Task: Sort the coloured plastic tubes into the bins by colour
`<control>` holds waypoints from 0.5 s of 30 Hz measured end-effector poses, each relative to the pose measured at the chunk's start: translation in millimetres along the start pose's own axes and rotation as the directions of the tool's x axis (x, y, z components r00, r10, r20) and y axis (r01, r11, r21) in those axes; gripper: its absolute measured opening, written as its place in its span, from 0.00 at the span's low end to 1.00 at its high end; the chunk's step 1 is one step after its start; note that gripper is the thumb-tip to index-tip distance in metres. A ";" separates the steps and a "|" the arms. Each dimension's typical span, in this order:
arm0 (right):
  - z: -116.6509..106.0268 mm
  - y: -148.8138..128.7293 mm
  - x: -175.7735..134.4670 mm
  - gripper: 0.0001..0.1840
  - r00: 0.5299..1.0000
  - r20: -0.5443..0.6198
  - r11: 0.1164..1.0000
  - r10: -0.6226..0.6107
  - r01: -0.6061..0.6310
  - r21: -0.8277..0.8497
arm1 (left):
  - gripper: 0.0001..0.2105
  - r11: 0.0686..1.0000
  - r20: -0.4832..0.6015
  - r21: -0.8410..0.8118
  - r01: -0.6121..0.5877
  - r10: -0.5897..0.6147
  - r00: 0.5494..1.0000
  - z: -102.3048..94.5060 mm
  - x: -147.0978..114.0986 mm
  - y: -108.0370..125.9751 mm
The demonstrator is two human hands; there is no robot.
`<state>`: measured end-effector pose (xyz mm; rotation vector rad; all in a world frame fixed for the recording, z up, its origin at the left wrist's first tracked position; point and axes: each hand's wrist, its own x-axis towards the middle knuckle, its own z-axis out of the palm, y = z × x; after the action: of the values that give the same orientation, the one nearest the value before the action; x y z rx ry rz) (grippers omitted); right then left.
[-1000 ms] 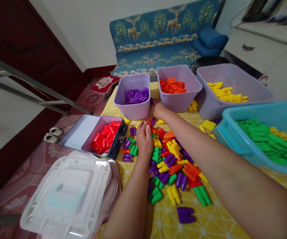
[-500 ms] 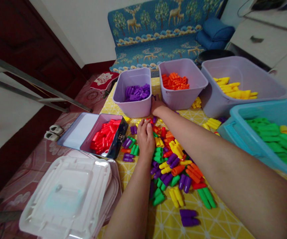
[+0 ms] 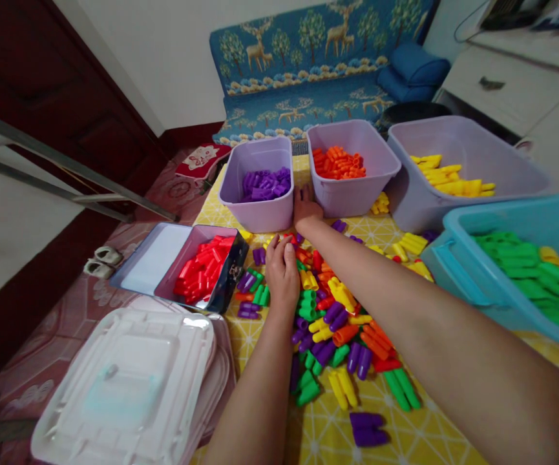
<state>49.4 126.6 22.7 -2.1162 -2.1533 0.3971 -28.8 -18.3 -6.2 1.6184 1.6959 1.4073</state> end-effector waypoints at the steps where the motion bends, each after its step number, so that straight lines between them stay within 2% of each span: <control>1: 2.4 0.8 1.9 0.33 1.000 -0.018 1.000 0.013 -0.013 0.001 | 0.20 1.000 0.000 -0.001 0.000 0.000 1.000 0.1 0.1 -0.5; 5: 7.3 3.1 8.7 0.31 0.999 -0.024 1.000 0.027 -0.027 0.015 | 0.19 1.000 -0.006 -0.003 0.006 -0.006 1.000 0.7 -0.1 -1.7; 10: 3.3 2.1 7.0 0.28 0.999 -0.025 0.999 0.025 -0.024 0.024 | 0.19 1.000 0.001 0.002 0.009 -0.009 1.000 0.7 -0.8 -1.2; 15: 3.4 0.9 5.3 0.31 0.998 -0.045 0.999 0.043 -0.042 0.028 | 0.19 1.000 -0.001 -0.007 -0.002 0.002 1.000 1.5 -0.7 -5.1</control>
<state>49.2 131.5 18.6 -2.1389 -2.0700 0.3761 -29.9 -17.4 -11.4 1.6163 1.6885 1.4134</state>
